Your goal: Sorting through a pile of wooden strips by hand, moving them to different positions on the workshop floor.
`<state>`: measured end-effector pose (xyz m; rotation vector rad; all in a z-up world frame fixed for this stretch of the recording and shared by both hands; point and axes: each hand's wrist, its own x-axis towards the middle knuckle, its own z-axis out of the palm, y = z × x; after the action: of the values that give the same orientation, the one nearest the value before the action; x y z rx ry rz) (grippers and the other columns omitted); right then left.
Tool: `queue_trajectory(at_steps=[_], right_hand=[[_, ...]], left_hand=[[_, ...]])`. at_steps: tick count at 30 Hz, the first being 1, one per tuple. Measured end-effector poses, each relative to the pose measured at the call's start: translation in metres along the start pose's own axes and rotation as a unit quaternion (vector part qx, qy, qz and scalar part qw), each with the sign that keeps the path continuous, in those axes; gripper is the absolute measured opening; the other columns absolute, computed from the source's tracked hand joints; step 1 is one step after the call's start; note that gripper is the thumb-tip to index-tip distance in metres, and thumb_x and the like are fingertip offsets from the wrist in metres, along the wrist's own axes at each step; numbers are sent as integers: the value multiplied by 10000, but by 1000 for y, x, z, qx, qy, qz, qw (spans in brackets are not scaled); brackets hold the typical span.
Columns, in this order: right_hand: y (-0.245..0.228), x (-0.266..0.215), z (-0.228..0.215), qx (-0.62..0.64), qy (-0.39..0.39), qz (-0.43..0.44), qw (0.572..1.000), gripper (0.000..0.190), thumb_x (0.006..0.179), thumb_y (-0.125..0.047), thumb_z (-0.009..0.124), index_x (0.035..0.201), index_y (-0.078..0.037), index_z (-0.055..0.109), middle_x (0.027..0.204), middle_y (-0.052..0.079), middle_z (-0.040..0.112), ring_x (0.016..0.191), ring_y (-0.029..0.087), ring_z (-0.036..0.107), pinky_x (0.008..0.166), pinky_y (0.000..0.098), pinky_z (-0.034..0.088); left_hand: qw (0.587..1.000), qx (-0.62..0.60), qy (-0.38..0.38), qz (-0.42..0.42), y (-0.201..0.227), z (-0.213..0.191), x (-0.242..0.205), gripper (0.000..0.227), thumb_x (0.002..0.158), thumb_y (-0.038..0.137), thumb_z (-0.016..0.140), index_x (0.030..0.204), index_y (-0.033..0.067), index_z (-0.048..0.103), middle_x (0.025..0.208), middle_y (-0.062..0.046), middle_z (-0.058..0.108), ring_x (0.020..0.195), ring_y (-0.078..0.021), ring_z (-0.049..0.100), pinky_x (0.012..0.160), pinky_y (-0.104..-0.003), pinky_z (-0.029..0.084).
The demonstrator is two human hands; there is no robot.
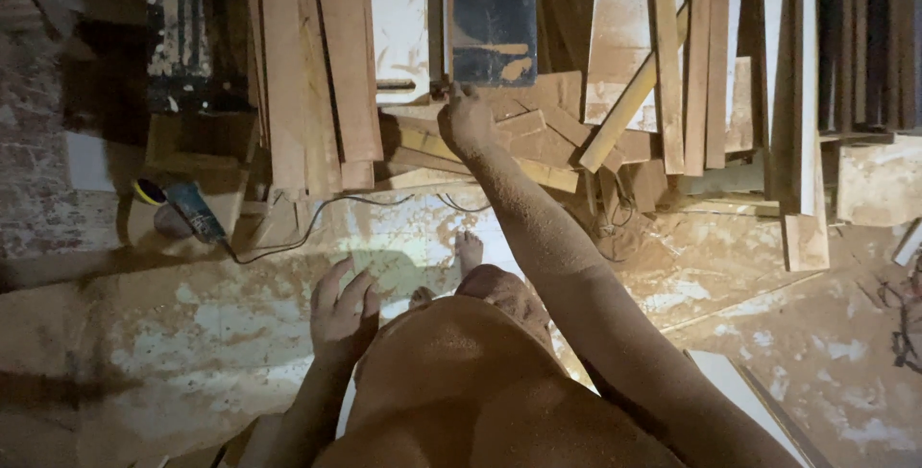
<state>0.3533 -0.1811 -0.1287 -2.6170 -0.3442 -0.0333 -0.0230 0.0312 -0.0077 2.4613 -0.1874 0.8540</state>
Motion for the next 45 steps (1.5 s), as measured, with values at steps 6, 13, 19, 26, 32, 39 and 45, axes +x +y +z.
queue_trajectory(at_steps=[6,13,19,26,32,39,45], right_hand=[[24,-36,26,-177,86,-170,966,229,832,-207,726,1042,-135,782,921,115,732,813,300,799,655,372,635],[0,-105,10,-73,25,-91,993,307,868,-207,672,1125,-63,759,934,212,738,789,461,798,587,528,663],[-14,-174,-1,-30,3,-27,999,365,885,-236,677,1213,-95,752,989,202,726,801,516,807,608,592,672],[-57,-260,-47,-31,-98,50,993,535,969,-288,650,1468,-108,717,1152,262,758,949,556,819,747,649,698],[-117,-353,-92,-11,-109,24,994,520,1008,-232,676,1486,-35,733,1098,217,766,906,489,845,712,608,711],[-99,-445,-192,54,42,-121,990,498,850,-336,913,1241,-37,842,920,157,786,731,377,829,690,460,680],[-134,-450,-323,169,140,-151,964,385,1115,-297,605,1121,21,822,833,138,850,619,200,829,437,285,635]], left_hand=[[997,-50,-31,-42,9,-3,-14,289,1013,148,832,1299,135,792,1561,-153,660,1117,-312,758,819,-455,635],[998,-12,-52,35,-26,10,-49,263,1018,221,800,1261,141,734,1529,-121,642,1138,-327,754,878,-454,628],[996,7,-80,42,-33,14,-80,234,1029,289,774,1227,165,788,1532,-88,642,1184,-296,754,916,-445,624],[992,34,-113,45,-34,36,-101,256,1038,386,746,1180,198,845,1480,-27,675,1277,-284,746,951,-431,621],[988,49,-118,85,-18,42,-80,301,1014,327,773,1253,154,834,1429,-71,688,1311,-315,731,996,-461,607],[980,65,-91,165,22,95,27,599,1020,247,738,1580,48,664,1735,-262,489,1418,-431,685,1047,-490,633],[942,-25,-142,302,52,142,99,1187,880,-175,852,1858,62,222,1890,-251,300,1748,-473,313,1264,-604,617]])
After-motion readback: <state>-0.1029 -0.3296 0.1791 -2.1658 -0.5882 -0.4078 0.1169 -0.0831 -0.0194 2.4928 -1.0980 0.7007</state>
